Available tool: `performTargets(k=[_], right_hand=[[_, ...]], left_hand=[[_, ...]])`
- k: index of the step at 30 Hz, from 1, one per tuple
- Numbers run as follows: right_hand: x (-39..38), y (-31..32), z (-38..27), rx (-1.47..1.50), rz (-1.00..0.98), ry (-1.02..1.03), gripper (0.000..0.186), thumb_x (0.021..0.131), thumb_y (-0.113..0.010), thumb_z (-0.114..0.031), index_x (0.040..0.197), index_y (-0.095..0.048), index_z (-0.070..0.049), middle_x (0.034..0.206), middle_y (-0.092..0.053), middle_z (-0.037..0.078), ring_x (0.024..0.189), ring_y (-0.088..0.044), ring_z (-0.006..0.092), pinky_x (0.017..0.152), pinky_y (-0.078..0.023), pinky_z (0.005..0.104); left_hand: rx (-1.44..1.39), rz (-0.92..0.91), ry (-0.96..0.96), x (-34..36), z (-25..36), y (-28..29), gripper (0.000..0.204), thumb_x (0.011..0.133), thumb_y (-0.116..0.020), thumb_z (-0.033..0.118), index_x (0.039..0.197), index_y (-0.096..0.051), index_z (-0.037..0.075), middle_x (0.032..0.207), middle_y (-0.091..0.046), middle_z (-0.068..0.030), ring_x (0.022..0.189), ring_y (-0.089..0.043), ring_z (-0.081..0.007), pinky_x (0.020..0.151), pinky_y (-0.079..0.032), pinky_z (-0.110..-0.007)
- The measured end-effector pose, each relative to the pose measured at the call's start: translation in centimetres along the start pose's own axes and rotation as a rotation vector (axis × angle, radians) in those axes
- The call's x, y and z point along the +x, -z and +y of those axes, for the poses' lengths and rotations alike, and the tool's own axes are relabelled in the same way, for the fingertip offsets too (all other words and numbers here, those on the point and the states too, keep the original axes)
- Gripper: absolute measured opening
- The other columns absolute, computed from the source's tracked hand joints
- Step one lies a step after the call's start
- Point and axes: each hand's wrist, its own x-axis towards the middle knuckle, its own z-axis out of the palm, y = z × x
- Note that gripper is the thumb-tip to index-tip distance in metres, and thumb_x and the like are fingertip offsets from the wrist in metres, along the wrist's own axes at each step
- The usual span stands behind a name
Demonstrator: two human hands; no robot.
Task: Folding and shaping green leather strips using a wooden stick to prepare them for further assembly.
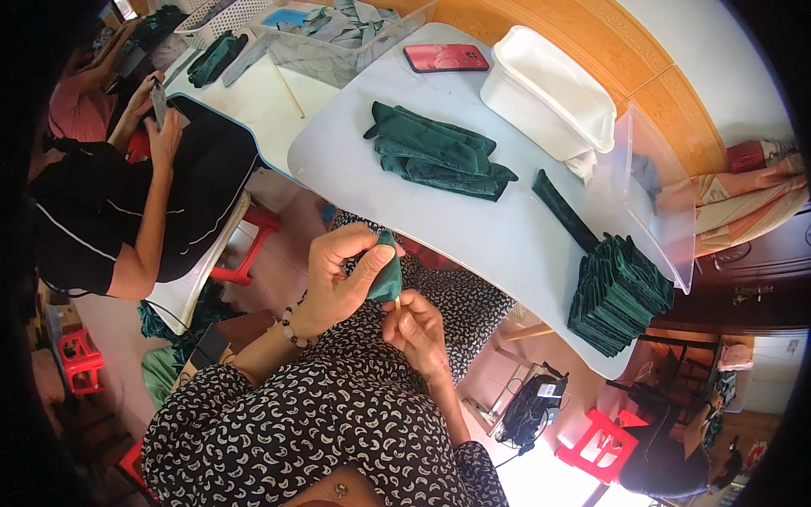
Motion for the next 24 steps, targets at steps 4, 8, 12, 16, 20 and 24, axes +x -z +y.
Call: performTargets(k=[4, 8, 12, 16, 20, 24], right_hand=[[-1.3, 0.6, 0.8, -0.289, 0.208, 0.161, 0.025, 0.090, -0.068, -0.020, 0.103, -0.059, 0.000, 0.076, -0.066, 0.008, 0.057, -0.055, 0.0092, 0.051, -0.043, 0.0208], [-1.8, 0.7, 0.9, -0.417, 0.371, 0.287, 0.014, 0.091, -0.065, -0.010, 0.092, -0.063, 0.003, 0.074, -0.065, 0.008, 0.057, -0.055, 0.0094, 0.052, -0.043, 0.0215], [-1.5, 1.1, 0.6, -0.166, 0.186, 0.174, 0.029, 0.091, -0.065, -0.024, 0.084, -0.065, 0.004, 0.060, -0.056, 0.003, 0.046, -0.043, 0.0078, 0.044, -0.032, 0.0219], [-1.3, 2.0, 0.5, 0.380, -0.253, -0.231, 0.040, 0.088, -0.067, -0.034, 0.080, -0.063, 0.005, 0.053, -0.047, 0.000, 0.039, -0.027, 0.0045, 0.038, -0.016, 0.0238], [-1.3, 1.9, -0.5, 0.092, -0.087, -0.057, 0.038, 0.091, -0.065, -0.034, 0.086, -0.063, 0.004, 0.058, -0.052, 0.001, 0.042, -0.034, 0.0049, 0.039, -0.022, 0.0210], [-1.5, 0.9, -0.6, -0.145, 0.079, 0.181, 0.017, 0.090, -0.066, -0.013, 0.096, -0.060, 0.002, 0.072, -0.062, 0.003, 0.057, -0.055, 0.0083, 0.052, -0.045, 0.0198]], left_hand=[[-0.017, 0.086, 0.003, 0.7, 0.1, 0.3, 0.016, 0.090, -0.065, 0.014, 0.086, -0.071, 0.000, 0.065, -0.059, -0.0042, 0.055, -0.051, -0.0093, 0.050, -0.038, -0.025], [-0.056, 0.037, -0.011, 0.9, 1.2, 0.3, 0.016, 0.092, -0.063, 0.012, 0.089, -0.071, -0.001, 0.067, -0.059, -0.0037, 0.057, -0.051, -0.0074, 0.051, -0.038, -0.023], [-0.125, -0.059, 0.029, 0.9, 3.0, 0.4, 0.016, 0.092, -0.062, 0.011, 0.091, -0.071, -0.002, 0.070, -0.060, -0.0041, 0.060, -0.052, -0.0064, 0.052, -0.040, -0.023], [-0.166, -0.120, 0.017, 0.9, 3.1, 0.3, 0.016, 0.092, -0.062, 0.011, 0.093, -0.071, -0.002, 0.072, -0.061, -0.0049, 0.060, -0.053, -0.0068, 0.053, -0.041, -0.023], [-0.163, -0.130, 0.022, 0.9, 3.2, 0.8, 0.016, 0.091, -0.062, 0.011, 0.093, -0.070, -0.003, 0.074, -0.062, -0.0057, 0.063, -0.056, -0.0080, 0.055, -0.042, -0.023], [-0.072, -0.178, -0.016, 0.9, 3.6, 0.4, 0.015, 0.090, -0.064, 0.011, 0.093, -0.070, -0.003, 0.074, -0.062, -0.0059, 0.066, -0.058, -0.0103, 0.058, -0.044, -0.024]])
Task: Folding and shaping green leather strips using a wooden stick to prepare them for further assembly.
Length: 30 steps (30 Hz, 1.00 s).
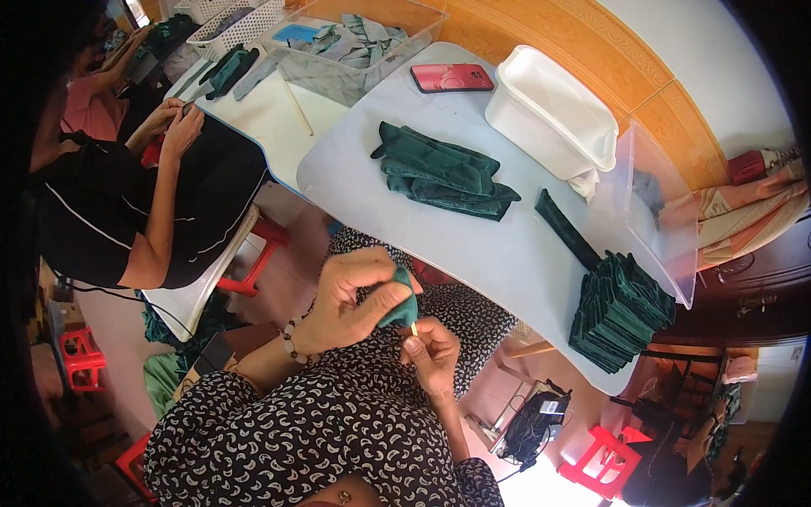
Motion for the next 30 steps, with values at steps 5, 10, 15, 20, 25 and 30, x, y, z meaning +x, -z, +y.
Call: performTargets(k=[5, 10, 15, 20, 25, 30], right_hand=[[-0.4, 0.6, 1.2, -0.049, 0.078, 0.126, 0.010, 0.090, -0.066, -0.007, 0.095, -0.061, 0.000, 0.077, -0.064, 0.007, 0.061, -0.060, 0.0100, 0.058, -0.050, 0.0226], [-0.4, 0.7, 1.8, -0.039, 0.081, 0.142, 0.009, 0.088, -0.067, -0.005, 0.094, -0.062, 0.000, 0.077, -0.064, 0.007, 0.063, -0.062, 0.0117, 0.059, -0.051, 0.0235], [-0.3, 0.8, 2.3, -0.027, 0.115, 0.130, 0.010, 0.088, -0.067, -0.003, 0.096, -0.063, 0.001, 0.082, -0.065, 0.008, 0.068, -0.063, 0.0132, 0.065, -0.053, 0.0249], [-0.1, 1.2, 3.0, 0.013, 0.143, 0.139, 0.012, 0.087, -0.068, -0.002, 0.097, -0.065, 0.002, 0.086, -0.065, 0.009, 0.074, -0.064, 0.0145, 0.070, -0.053, 0.0263], [-0.1, 0.5, 2.4, -0.043, 0.173, 0.156, 0.015, 0.089, -0.068, -0.011, 0.092, -0.067, 0.004, 0.070, -0.063, 0.006, 0.061, -0.059, 0.0111, 0.058, -0.048, 0.0226], [0.1, 1.1, 1.3, 0.075, -0.049, -0.068, 0.032, 0.092, -0.064, -0.027, 0.087, -0.068, 0.005, 0.054, -0.055, 0.003, 0.044, -0.043, 0.0061, 0.044, -0.030, 0.0215]], left_hand=[[-0.123, -0.010, -0.073, -0.1, -1.0, -0.2, 0.017, 0.085, -0.070, 0.014, 0.092, -0.070, -0.001, 0.080, -0.064, -0.0069, 0.067, -0.059, -0.0114, 0.060, -0.045, -0.023], [-0.150, 0.020, 0.034, -0.2, -0.3, 0.0, 0.018, 0.081, -0.075, 0.015, 0.092, -0.073, 0.001, 0.079, -0.066, -0.0075, 0.070, -0.057, -0.0100, 0.061, -0.041, -0.022], [-0.050, -0.022, -0.004, -0.1, -0.2, 0.3, 0.015, 0.080, -0.075, 0.010, 0.091, -0.073, 0.000, 0.079, -0.066, -0.0072, 0.070, -0.056, -0.0092, 0.061, -0.042, -0.022], [-0.074, -0.023, 0.033, -0.2, -0.3, 0.2, 0.013, 0.080, -0.074, 0.007, 0.090, -0.072, -0.001, 0.080, -0.066, -0.0070, 0.068, -0.060, -0.0100, 0.060, -0.045, -0.022], [-0.055, -0.061, 0.096, 0.0, 0.3, 0.4, 0.012, 0.081, -0.072, 0.007, 0.090, -0.072, -0.001, 0.079, -0.065, -0.0066, 0.069, -0.058, -0.0093, 0.060, -0.044, -0.022], [-0.145, -0.056, 0.203, 0.0, 0.1, 0.5, 0.011, 0.083, -0.070, 0.008, 0.088, -0.072, -0.002, 0.076, -0.064, -0.0062, 0.070, -0.058, -0.0096, 0.062, -0.044, -0.022]])
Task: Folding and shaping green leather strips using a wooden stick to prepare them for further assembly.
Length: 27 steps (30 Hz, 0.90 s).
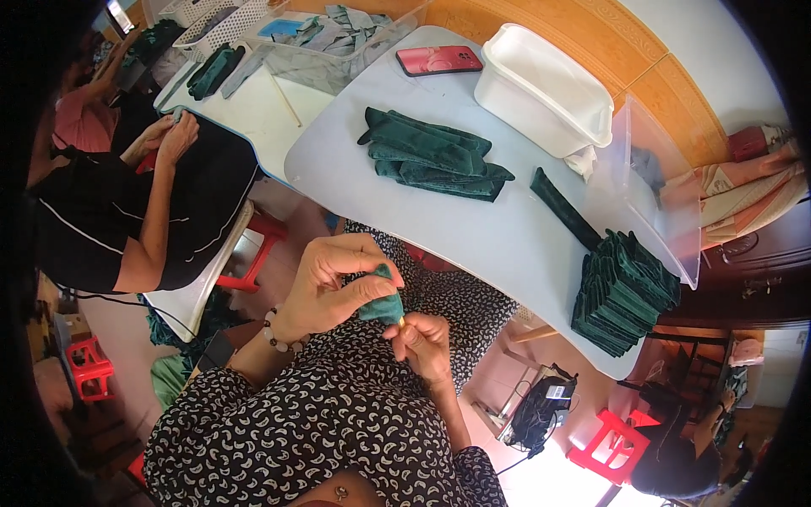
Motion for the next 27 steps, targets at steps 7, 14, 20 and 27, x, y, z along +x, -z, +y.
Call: performTargets(k=[7, 14, 20, 27], right_hand=[[0.0, -1.6, -1.1, -0.093, 0.051, -0.008, 0.035, 0.094, -0.061, -0.027, 0.086, -0.067, 0.007, 0.053, -0.050, 0.000, 0.042, -0.034, 0.0054, 0.042, -0.025, 0.0218], [0.2, 0.2, -1.2, 0.333, -0.242, -0.280, 0.035, 0.093, -0.061, -0.024, 0.086, -0.065, 0.010, 0.054, -0.048, 0.000, 0.041, -0.031, 0.0051, 0.040, -0.021, 0.0228], [0.4, -0.3, -2.2, 0.141, -0.144, -0.179, 0.032, 0.095, -0.058, -0.022, 0.087, -0.066, 0.009, 0.050, -0.046, -0.001, 0.043, -0.036, 0.0041, 0.042, -0.025, 0.0206], [0.9, -2.3, -4.4, -0.475, 0.105, 0.031, 0.027, 0.097, -0.056, -0.019, 0.092, -0.068, 0.005, 0.055, -0.050, -0.001, 0.048, -0.041, 0.0049, 0.045, -0.031, 0.0209]], left_hand=[[0.070, 0.018, -0.065, 0.2, -0.6, 0.7, 0.011, 0.085, -0.069, 0.008, 0.087, -0.071, -0.003, 0.078, -0.065, -0.0073, 0.070, -0.058, -0.0094, 0.062, -0.044, -0.022], [0.069, -0.080, -0.079, 0.3, 1.1, 0.8, 0.012, 0.085, -0.068, 0.009, 0.086, -0.071, -0.003, 0.075, -0.064, -0.0074, 0.068, -0.058, -0.0104, 0.059, -0.044, -0.024], [0.079, 0.014, -0.051, 0.5, 0.3, 1.4, 0.010, 0.084, -0.069, 0.007, 0.085, -0.072, -0.002, 0.073, -0.062, -0.0063, 0.066, -0.054, -0.0095, 0.059, -0.040, -0.024], [0.145, 0.064, -0.054, 0.6, -1.2, 1.8, 0.010, 0.086, -0.067, 0.005, 0.088, -0.071, -0.004, 0.075, -0.062, -0.0057, 0.068, -0.054, -0.0081, 0.061, -0.042, -0.022]])
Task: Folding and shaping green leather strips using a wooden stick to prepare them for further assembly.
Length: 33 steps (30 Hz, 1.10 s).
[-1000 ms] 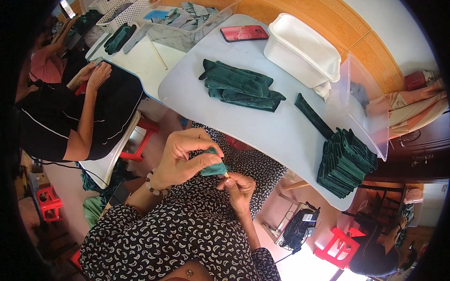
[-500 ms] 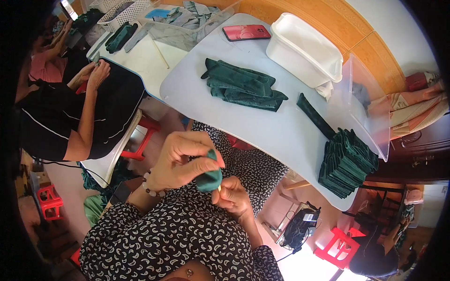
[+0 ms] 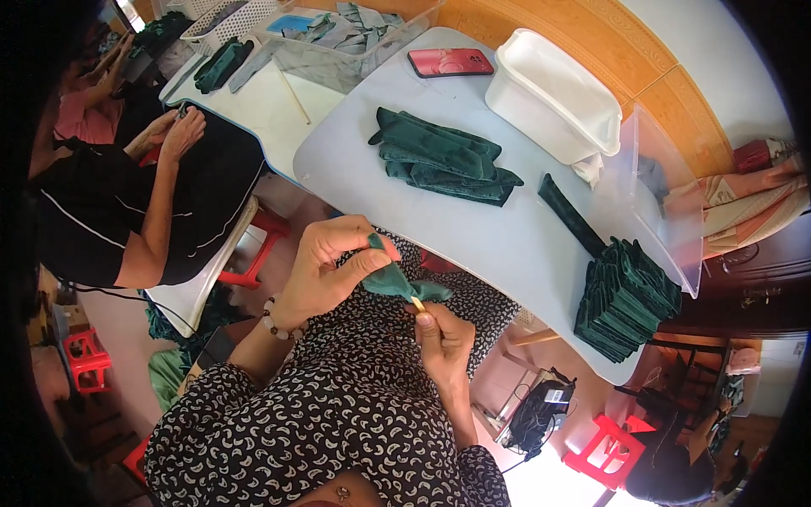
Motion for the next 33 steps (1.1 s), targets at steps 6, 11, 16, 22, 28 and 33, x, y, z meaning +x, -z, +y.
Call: performTargets(k=[6, 11, 16, 22, 28, 33], right_hand=[[0.4, 4.0, 1.8, 0.167, -0.256, -0.071, 0.023, 0.096, -0.054, -0.012, 0.090, -0.068, 0.005, 0.055, -0.050, -0.001, 0.048, -0.042, 0.0051, 0.045, -0.032, 0.0212], [-0.3, 8.7, 6.3, 0.256, -0.238, 0.030, 0.029, 0.093, -0.062, -0.025, 0.085, -0.065, 0.003, 0.057, -0.048, -0.002, 0.047, -0.038, 0.0039, 0.042, -0.026, 0.0214], [1.1, 7.3, 5.1, 0.459, 0.302, 0.209, 0.031, 0.089, -0.067, -0.032, 0.081, -0.057, -0.003, 0.066, -0.051, 0.000, 0.049, -0.036, 0.0044, 0.043, -0.022, 0.0207], [3.8, 2.2, -0.8, 0.327, 0.136, 0.392, 0.036, 0.088, -0.068, -0.030, 0.105, -0.062, 0.001, 0.096, -0.065, 0.008, 0.066, -0.046, 0.0056, 0.062, -0.037, 0.0203], [3.9, 0.6, -0.7, 0.482, -0.136, 0.289, 0.029, 0.087, -0.070, -0.011, 0.109, -0.060, 0.004, 0.097, -0.064, 0.006, 0.085, -0.057, 0.0088, 0.076, -0.046, 0.0238], [3.3, 0.6, 0.4, 0.536, 0.007, 0.247, 0.013, 0.089, -0.068, -0.007, 0.095, -0.060, 0.001, 0.090, -0.063, 0.003, 0.077, -0.056, 0.0071, 0.069, -0.046, 0.0211]], left_hand=[[-0.187, 0.076, 0.061, -0.3, 0.1, -0.1, 0.016, 0.084, -0.071, 0.008, 0.096, -0.071, -0.002, 0.077, -0.062, -0.0030, 0.070, -0.054, -0.0062, 0.064, -0.044, -0.021], [-0.109, 0.198, -0.012, -0.7, 0.3, -0.3, 0.023, 0.078, -0.079, 0.010, 0.097, -0.071, 0.000, 0.075, -0.064, -0.0016, 0.069, -0.057, -0.0052, 0.064, -0.045, -0.021], [0.035, 0.106, -0.028, -0.9, 1.2, -1.0, 0.022, 0.077, -0.077, 0.002, 0.098, -0.071, -0.001, 0.084, -0.067, -0.0057, 0.072, -0.059, -0.0075, 0.061, -0.043, -0.020], [0.159, 0.057, -0.149, -0.8, 1.6, -3.2, 0.019, 0.076, -0.077, 0.005, 0.095, -0.074, 0.003, 0.073, -0.062, -0.0025, 0.062, -0.051, -0.0075, 0.055, -0.037, -0.021], [0.197, 0.003, -0.173, -0.8, 1.7, -3.7, 0.022, 0.078, -0.077, 0.009, 0.098, -0.072, 0.002, 0.075, -0.066, -0.0060, 0.061, -0.058, -0.0093, 0.055, -0.045, -0.022], [-0.103, 0.074, -0.009, -1.6, 0.1, -4.8, 0.023, 0.081, -0.074, 0.005, 0.101, -0.069, -0.005, 0.080, -0.065, -0.0088, 0.067, -0.056, -0.0085, 0.057, -0.042, -0.021]])
